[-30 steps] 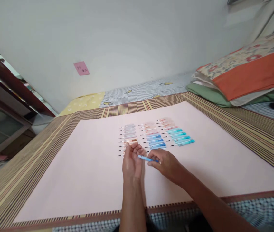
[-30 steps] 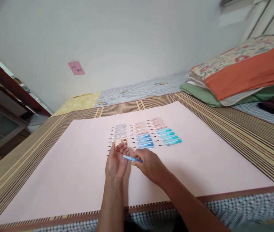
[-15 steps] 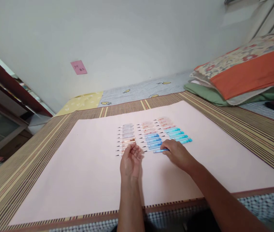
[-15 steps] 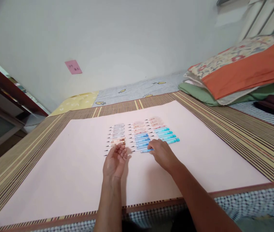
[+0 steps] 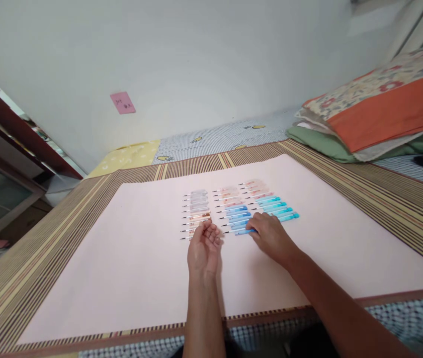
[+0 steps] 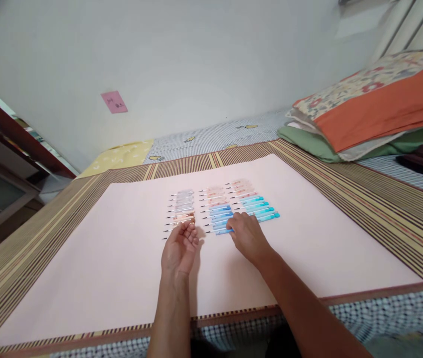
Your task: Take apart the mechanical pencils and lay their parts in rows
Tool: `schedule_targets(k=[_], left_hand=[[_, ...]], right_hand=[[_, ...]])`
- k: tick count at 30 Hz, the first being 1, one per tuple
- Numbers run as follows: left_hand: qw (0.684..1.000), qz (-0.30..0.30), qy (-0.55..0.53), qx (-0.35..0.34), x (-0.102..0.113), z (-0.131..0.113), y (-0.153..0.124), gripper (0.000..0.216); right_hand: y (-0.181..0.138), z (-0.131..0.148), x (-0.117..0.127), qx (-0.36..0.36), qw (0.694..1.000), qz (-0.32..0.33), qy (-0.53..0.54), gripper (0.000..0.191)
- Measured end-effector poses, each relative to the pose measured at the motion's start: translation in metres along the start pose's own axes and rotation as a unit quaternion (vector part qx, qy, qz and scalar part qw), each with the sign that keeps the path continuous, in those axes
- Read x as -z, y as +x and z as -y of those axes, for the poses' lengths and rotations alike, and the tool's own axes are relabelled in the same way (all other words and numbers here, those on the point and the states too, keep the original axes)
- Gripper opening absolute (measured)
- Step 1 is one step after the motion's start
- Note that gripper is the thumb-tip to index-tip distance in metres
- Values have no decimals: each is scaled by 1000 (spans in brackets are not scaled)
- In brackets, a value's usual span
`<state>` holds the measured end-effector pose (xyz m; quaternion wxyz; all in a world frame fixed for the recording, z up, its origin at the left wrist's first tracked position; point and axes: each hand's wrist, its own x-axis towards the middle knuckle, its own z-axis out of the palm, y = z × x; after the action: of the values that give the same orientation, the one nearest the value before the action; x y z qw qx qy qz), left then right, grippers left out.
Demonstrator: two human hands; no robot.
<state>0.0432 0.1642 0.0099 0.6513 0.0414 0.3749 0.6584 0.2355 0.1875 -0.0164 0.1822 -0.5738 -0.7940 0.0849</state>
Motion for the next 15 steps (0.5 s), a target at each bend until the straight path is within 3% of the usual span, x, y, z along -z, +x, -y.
schedule_targets(k=[15], left_hand=[[1000,-8,-1,16,-1,5,1,13]], right_hand=[[2,0,-6,33,998,-29,-49,23]])
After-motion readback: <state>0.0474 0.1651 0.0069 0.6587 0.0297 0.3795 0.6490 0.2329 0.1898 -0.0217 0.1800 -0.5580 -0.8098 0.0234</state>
